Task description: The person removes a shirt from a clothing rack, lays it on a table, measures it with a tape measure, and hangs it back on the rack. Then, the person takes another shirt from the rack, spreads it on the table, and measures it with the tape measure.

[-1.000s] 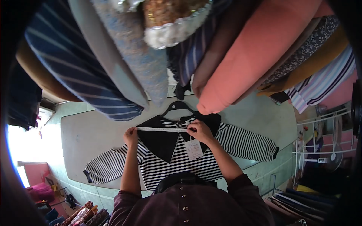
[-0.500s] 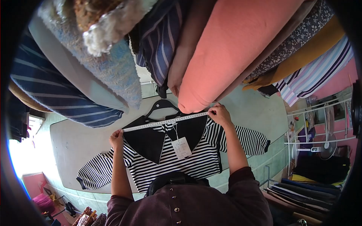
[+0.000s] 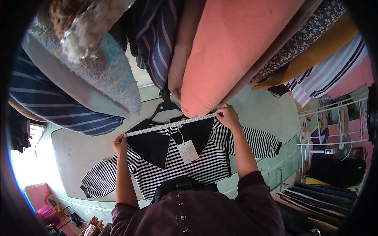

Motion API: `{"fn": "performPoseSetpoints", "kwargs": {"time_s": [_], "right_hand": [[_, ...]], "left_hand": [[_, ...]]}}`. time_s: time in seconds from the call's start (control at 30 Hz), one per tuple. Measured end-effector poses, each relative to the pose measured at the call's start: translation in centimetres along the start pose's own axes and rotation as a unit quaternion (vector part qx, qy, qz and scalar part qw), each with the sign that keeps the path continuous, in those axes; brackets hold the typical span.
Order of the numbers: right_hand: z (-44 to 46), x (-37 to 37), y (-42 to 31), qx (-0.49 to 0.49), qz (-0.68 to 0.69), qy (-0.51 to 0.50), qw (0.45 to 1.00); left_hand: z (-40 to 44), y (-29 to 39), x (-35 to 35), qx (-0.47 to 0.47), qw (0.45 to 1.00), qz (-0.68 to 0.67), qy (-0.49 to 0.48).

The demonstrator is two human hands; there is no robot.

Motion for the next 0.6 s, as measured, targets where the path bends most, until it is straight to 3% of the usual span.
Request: {"fn": "performPoseSetpoints", "kwargs": {"time_s": [0.33, 0.4, 0.47, 0.5, 0.53, 0.6], "right_hand": [[-1.2, 0.2, -0.4, -0.019, -0.008, 0.041, 0.999], [-1.8, -0.3, -0.7, -0.013, 0.018, 0.004, 1.000], [-3.5, 0.8, -2.2, 0.051, 0.092, 0.091, 0.990], [-4.4, 0.6, -2.6, 0.012, 0.128, 0.026, 0.991], [-5.6, 1.0, -2.6, 0.022, 0.159, 0.050, 0.986], [-8.7, 2.1, -1.5, 0.023, 0.171, 0.130, 0.976]], "left_hand": [[1.1, -1.6, -0.4, -0.029, 0.998, -0.038, -0.029], [0.9, -1.8, -1.0, 0.001, 0.992, -0.106, -0.071], [-0.5, -0.7, -0.7, -0.016, 0.992, -0.103, -0.066], [-1.1, 0.0, -0.6, -0.028, 0.993, -0.098, -0.061], [-1.2, -0.1, -1.0, -0.051, 0.992, -0.076, -0.088], [-1.9, -0.1, -0.8, -0.101, 0.994, -0.003, -0.050]]}}
Point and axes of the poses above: each hand's wrist, its own z-axis towards the middle knuckle, its own x-axis out of the back of the hand, y = z × x, the point moved 10 cm from there along z, towards the middle knuckle, and after that the axes turned 2 degrees about x, right-handed, at the moved point
